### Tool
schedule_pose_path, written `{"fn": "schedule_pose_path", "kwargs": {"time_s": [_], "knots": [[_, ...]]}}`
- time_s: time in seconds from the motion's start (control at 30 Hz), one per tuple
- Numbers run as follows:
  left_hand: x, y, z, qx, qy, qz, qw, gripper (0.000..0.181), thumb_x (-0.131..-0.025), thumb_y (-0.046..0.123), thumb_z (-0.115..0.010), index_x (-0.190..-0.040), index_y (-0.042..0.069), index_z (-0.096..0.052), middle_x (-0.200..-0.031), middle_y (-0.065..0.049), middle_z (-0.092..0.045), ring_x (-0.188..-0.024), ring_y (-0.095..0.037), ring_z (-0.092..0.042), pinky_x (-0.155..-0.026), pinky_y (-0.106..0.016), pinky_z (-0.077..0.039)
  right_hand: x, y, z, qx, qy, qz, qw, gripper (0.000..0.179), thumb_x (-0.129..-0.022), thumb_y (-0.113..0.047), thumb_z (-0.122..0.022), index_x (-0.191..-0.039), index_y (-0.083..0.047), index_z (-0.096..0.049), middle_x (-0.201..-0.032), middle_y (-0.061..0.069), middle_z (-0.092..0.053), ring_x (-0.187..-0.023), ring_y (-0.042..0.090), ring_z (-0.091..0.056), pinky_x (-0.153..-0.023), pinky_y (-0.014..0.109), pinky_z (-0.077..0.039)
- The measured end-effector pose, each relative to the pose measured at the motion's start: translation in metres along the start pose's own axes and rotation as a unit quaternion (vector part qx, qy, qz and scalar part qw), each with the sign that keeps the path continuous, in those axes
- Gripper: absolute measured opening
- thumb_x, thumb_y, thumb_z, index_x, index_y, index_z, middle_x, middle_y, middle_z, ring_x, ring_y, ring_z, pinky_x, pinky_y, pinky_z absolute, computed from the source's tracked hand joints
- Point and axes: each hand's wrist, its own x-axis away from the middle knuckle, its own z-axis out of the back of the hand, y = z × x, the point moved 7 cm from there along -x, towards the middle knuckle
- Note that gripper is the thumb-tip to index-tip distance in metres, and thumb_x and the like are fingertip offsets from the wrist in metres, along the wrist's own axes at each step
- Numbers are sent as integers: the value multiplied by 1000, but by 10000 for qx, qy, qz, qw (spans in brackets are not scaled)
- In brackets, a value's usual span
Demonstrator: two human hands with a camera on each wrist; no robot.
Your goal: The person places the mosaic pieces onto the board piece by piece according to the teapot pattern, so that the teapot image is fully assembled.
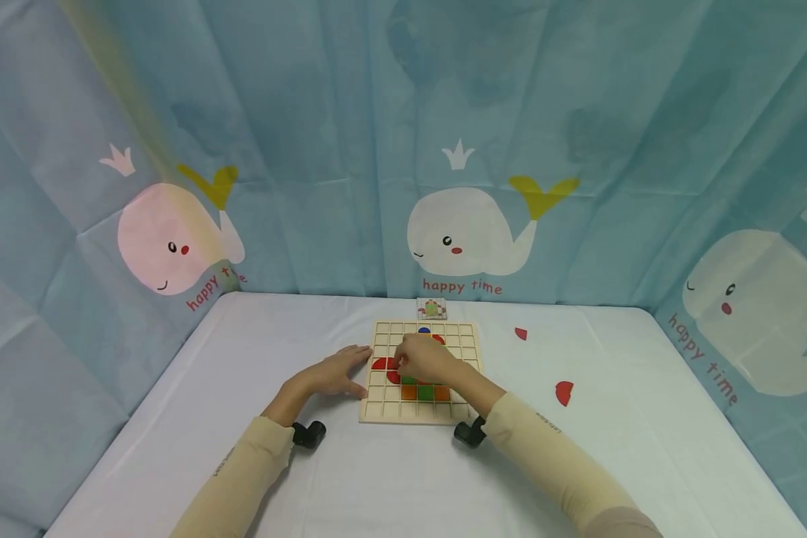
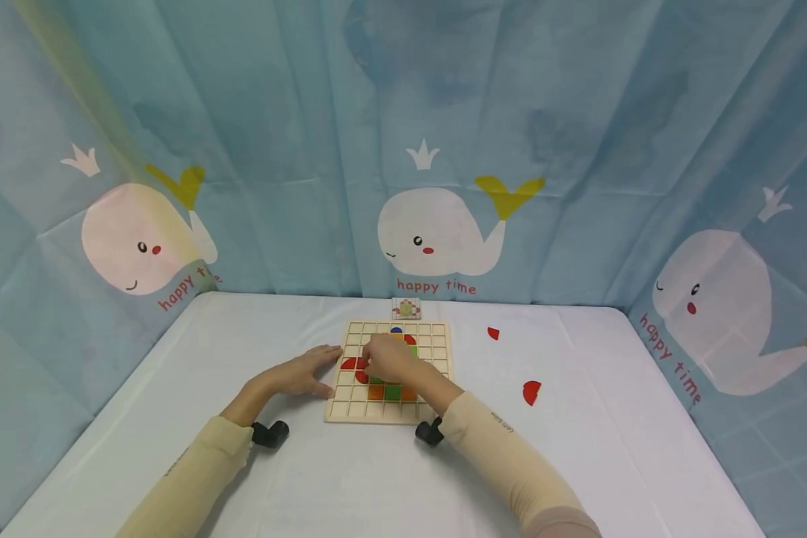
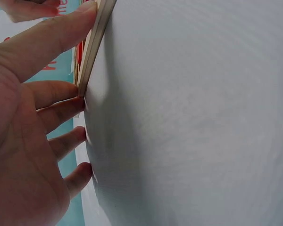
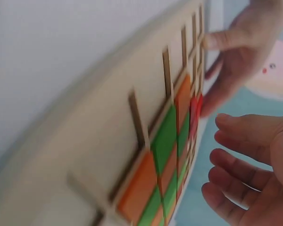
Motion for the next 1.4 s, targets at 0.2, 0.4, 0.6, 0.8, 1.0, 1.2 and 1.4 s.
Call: {"fn": "schedule_pose_path", "kwargs": {"time_s": [0.2,0.4,0.6,0.8,1.0,1.2,1.4], "knots": [[0,0,0,65,25,52,10000,89,-81,28,-79,-153,7,-31,-161,-13,-26,-151,-35,-15,-122,-55,-17,9,32,20,3,109,-440,9990,18,-90,-16,-69,-103,-6,-75,-100,6,-67,-90,19,-61,-81,34,-55],[1,0,2,99,23,89,9999,89,-81,28,-79,-153,7,-31,-161,-13,-26,-151,-35,-15,-122,-55,-16,22,72,38,78,219,-899,9957,18,-89,-14,-69,-103,-4,-75,-99,7,-68,-92,22,-61,-88,39,-55],[1,0,3,132,22,86,9999,90,-80,28,-80,-153,8,-31,-161,-14,-27,-151,-36,-16,-121,-57,-17,39,112,53,257,356,-1330,9901,21,-89,-12,-67,-108,-4,-73,-102,9,-67,-98,25,-62,-91,43,-54],[0,-1,2,153,23,98,9998,90,-80,28,-80,-153,8,-31,-161,-14,-26,-151,-36,-15,-121,-57,-17,58,147,63,305,467,-1664,9845,25,-87,-3,-61,-109,-1,-73,-107,14,-67,-105,32,-62,-93,47,-52],[0,-2,1,103,65,98,9999,89,-80,28,-79,-153,8,-31,-161,-13,-27,-151,-35,-16,-122,-56,-17,71,173,63,292,326,-1890,9810,29,-86,4,-53,-107,0,-73,-117,19,-65,-119,39,-54,-105,53,-44],[0,-2,1,91,90,79,9999,89,-80,28,-79,-153,8,-32,-161,-13,-28,-151,-35,-16,-122,-55,-17,80,191,60,421,104,-1990,9790,29,-87,6,-52,-106,0,-73,-117,20,-66,-116,39,-56,-103,53,-45],[0,-3,0,89,95,80,9999,90,-80,29,-80,-153,8,-32,-161,-12,-28,-151,-35,-16,-122,-55,-17,90,208,59,506,-110,-2315,9715,30,-86,6,-55,-109,-2,-73,-112,18,-68,-108,34,-58,-100,52,-49]]}}
